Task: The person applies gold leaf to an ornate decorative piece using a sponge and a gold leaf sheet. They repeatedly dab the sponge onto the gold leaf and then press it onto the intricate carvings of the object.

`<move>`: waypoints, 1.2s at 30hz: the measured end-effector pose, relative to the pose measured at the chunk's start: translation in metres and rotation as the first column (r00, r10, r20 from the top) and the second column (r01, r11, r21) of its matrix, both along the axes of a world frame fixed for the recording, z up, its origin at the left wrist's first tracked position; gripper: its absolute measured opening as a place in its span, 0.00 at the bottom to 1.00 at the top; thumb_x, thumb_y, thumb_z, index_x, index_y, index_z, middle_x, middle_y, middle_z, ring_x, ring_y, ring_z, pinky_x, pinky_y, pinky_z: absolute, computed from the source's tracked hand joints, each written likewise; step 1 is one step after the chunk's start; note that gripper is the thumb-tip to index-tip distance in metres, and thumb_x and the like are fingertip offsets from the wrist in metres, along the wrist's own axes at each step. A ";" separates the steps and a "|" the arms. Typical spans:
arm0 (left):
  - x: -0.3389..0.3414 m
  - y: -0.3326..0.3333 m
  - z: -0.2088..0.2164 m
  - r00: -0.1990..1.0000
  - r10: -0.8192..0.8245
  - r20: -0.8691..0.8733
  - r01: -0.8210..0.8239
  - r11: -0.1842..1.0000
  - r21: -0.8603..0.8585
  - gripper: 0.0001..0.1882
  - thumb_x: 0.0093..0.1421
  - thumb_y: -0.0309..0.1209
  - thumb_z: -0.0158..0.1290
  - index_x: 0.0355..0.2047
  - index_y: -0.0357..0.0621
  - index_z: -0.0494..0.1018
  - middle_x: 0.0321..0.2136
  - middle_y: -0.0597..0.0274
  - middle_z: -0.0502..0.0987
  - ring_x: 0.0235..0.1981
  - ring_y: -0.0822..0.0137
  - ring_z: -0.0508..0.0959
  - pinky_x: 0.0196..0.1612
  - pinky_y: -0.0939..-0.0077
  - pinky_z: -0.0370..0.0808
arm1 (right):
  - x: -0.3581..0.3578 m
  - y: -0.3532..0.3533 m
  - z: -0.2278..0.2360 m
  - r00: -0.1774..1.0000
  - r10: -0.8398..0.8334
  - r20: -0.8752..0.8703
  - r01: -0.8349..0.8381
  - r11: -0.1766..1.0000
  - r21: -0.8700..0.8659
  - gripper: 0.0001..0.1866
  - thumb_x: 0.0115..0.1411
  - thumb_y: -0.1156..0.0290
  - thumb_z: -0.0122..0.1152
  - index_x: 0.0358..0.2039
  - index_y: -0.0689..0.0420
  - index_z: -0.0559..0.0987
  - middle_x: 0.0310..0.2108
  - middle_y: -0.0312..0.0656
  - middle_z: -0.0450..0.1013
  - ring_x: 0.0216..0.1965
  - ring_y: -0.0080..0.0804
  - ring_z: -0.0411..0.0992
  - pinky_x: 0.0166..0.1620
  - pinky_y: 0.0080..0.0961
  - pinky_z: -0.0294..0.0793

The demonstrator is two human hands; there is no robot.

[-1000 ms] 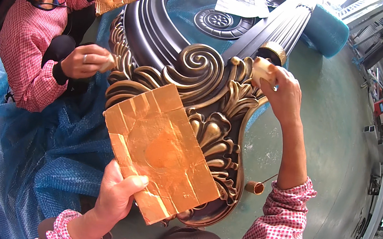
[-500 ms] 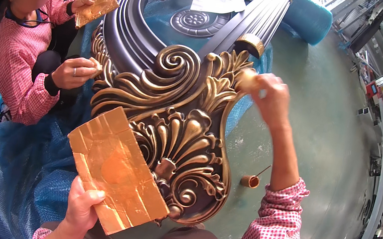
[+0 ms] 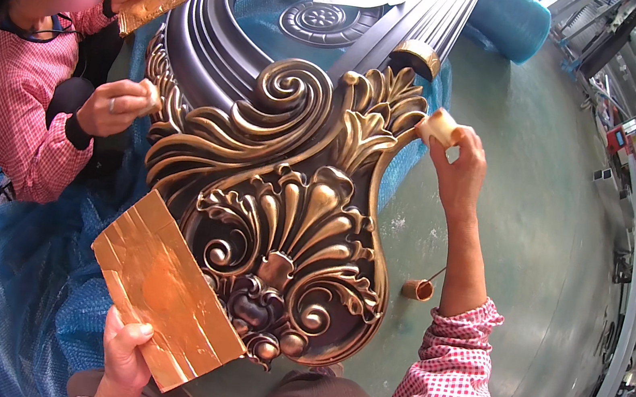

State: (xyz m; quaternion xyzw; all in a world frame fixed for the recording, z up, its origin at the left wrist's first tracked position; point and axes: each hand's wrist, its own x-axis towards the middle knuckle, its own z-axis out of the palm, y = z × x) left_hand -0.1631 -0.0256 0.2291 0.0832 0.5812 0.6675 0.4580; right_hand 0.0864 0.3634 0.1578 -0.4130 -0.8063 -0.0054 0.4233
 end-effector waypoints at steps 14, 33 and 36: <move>-0.012 -0.014 0.001 0.997 -0.039 -0.062 0.036 0.998 -0.045 0.33 0.47 0.28 0.50 0.55 0.32 0.57 0.48 0.52 0.70 0.47 0.61 0.74 0.52 0.68 0.71 | -0.026 -0.040 0.020 0.975 0.177 -0.136 -0.200 0.963 -0.179 0.19 0.49 0.72 0.68 0.41 0.63 0.74 0.38 0.41 0.75 0.35 0.26 0.72 0.38 0.22 0.71; -0.022 -0.034 0.009 0.998 -0.058 -0.016 0.057 0.997 -0.053 0.33 0.47 0.29 0.49 0.55 0.32 0.57 0.47 0.51 0.70 0.48 0.61 0.74 0.53 0.68 0.70 | -0.074 -0.081 0.046 0.923 0.289 0.254 -0.260 0.955 -0.141 0.16 0.47 0.67 0.66 0.35 0.60 0.75 0.37 0.46 0.74 0.42 0.45 0.71 0.46 0.35 0.68; -0.022 -0.036 0.010 0.999 -0.040 0.031 0.041 0.998 -0.045 0.32 0.47 0.25 0.48 0.55 0.31 0.58 0.47 0.51 0.71 0.47 0.60 0.74 0.53 0.67 0.70 | -0.079 -0.087 0.043 0.888 0.316 0.333 -0.277 0.947 -0.161 0.16 0.47 0.67 0.65 0.35 0.60 0.76 0.36 0.44 0.74 0.43 0.44 0.71 0.47 0.34 0.68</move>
